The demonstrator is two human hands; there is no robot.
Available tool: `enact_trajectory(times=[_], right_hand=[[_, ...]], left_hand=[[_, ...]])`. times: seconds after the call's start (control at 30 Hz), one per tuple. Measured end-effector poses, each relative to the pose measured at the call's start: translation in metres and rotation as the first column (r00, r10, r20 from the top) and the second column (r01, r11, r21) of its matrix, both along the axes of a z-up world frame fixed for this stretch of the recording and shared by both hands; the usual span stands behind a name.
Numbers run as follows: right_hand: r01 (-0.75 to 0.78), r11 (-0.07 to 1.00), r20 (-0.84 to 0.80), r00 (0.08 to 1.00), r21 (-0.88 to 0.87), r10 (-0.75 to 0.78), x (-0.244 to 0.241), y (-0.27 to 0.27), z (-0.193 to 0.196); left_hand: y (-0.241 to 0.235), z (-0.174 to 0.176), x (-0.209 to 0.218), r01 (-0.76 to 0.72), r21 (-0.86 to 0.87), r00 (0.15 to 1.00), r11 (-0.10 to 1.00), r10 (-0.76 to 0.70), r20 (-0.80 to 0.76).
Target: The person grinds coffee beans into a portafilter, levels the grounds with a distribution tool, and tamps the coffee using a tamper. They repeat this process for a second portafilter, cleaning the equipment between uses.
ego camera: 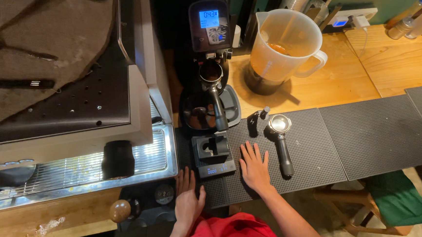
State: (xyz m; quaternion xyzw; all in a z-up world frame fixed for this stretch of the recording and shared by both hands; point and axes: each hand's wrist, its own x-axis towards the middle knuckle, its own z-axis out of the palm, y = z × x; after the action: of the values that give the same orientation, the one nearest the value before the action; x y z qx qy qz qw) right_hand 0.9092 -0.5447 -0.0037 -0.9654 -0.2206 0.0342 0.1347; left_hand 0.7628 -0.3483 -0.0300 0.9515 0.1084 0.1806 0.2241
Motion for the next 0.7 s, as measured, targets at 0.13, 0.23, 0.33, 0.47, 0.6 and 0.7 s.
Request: enact_trajectory(times=[0.13,0.23,0.33,0.47,0.6,0.7], right_hand=[[0.000,1.000,0.049,0.999,0.002,0.000,-0.0027,0.0008,-0.0001],[0.019,1.000,0.063,0.998,0.021,-0.020,-0.0038,0.0022,-0.0009],[0.033,0.998,0.068,0.997,0.049,-0.036,-0.0028,0.0010,-0.0048],[0.039,0.996,0.088,0.995,0.086,-0.047,-0.0036,0.0021,-0.0011],[0.041,0.993,0.065,0.997,0.114,-0.049,-0.0023,0.0023,0.0004],[0.042,0.993,0.064,0.997,0.114,-0.049,-0.0025,0.0012,-0.0008]], left_hand=[[0.0001,-0.0004,0.0006,-0.004,0.017,1.000,1.000,0.004,-0.021],[0.0001,0.0002,-0.0002,-0.009,0.044,1.000,0.999,0.010,-0.019],[-0.0008,0.0024,0.0004,-0.017,0.042,1.000,0.999,0.018,-0.006],[-0.0015,0.0060,0.0005,-0.025,0.042,0.999,0.999,0.026,-0.031],[-0.0011,0.0054,0.0028,-0.026,0.036,0.999,0.999,0.027,-0.025],[-0.0020,0.0067,0.0016,-0.027,0.044,0.999,0.999,0.028,-0.020]])
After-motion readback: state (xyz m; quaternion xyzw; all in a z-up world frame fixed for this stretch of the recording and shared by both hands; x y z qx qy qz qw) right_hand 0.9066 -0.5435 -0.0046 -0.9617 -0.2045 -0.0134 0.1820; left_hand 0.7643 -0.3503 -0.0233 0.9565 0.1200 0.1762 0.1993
